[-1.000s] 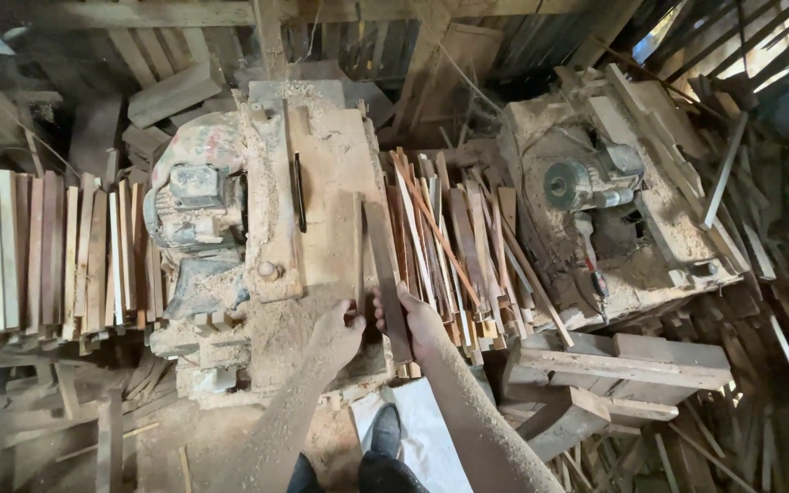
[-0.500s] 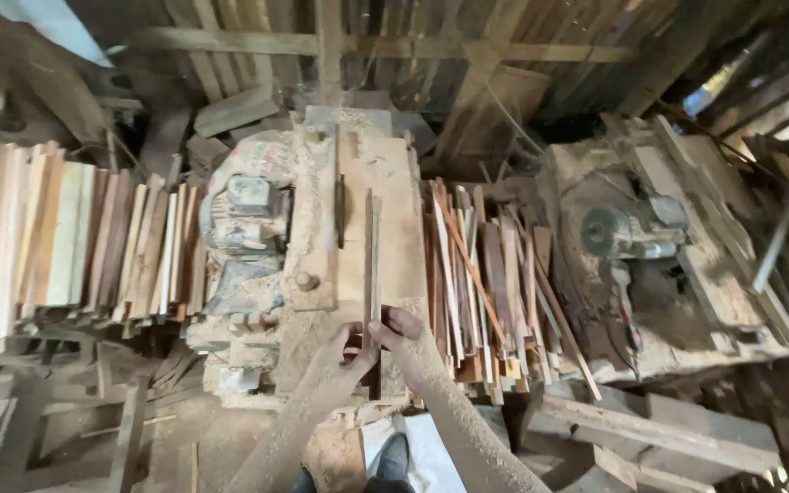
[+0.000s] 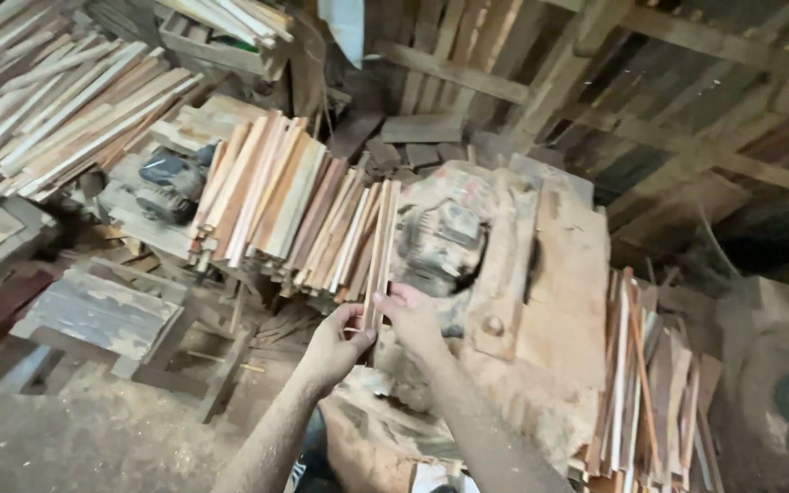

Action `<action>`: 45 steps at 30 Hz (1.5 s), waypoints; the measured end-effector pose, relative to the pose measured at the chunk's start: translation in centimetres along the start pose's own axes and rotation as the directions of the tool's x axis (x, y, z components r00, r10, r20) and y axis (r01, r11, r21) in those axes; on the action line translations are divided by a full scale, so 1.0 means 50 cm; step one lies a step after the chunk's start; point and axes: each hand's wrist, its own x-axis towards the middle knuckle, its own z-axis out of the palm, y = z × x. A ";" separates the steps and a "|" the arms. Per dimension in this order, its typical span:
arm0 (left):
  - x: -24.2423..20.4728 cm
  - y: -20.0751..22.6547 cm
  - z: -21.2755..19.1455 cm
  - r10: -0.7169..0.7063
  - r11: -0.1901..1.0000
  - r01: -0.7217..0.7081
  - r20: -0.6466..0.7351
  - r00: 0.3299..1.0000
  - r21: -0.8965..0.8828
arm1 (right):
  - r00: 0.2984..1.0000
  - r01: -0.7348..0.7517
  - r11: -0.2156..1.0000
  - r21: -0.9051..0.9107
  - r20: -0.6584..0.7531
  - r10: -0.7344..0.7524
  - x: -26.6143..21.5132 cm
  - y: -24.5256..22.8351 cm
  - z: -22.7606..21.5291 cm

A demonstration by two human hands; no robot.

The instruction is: Feeding thin wooden strips into a woodworking machine for processing and stacking them.

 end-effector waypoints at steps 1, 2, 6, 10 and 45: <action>0.030 -0.013 -0.041 0.001 0.997 0.000 -0.022 1.000 0.071 | 1.000 -0.031 0.999 -0.021 -0.004 0.031 0.028 0.018 0.042; 0.073 -0.017 -0.078 0.017 0.990 -0.012 -0.034 0.999 0.144 | 0.999 -0.047 0.998 -0.041 -0.014 0.046 0.068 0.026 0.081; 0.251 -0.067 -0.251 0.038 0.924 0.026 -0.159 0.987 0.382 | 1.000 -0.028 0.996 -0.088 -0.013 0.027 0.287 0.144 0.225; 0.361 -0.014 -0.359 0.092 0.899 0.037 -0.272 0.958 0.436 | 0.998 0.001 0.993 -0.121 -0.055 -0.008 0.380 0.096 0.378; 0.029 0.085 0.471 0.083 0.740 -0.467 0.624 0.777 0.483 | 0.866 -0.106 0.903 -0.417 -0.484 -0.122 -0.180 -0.181 -0.383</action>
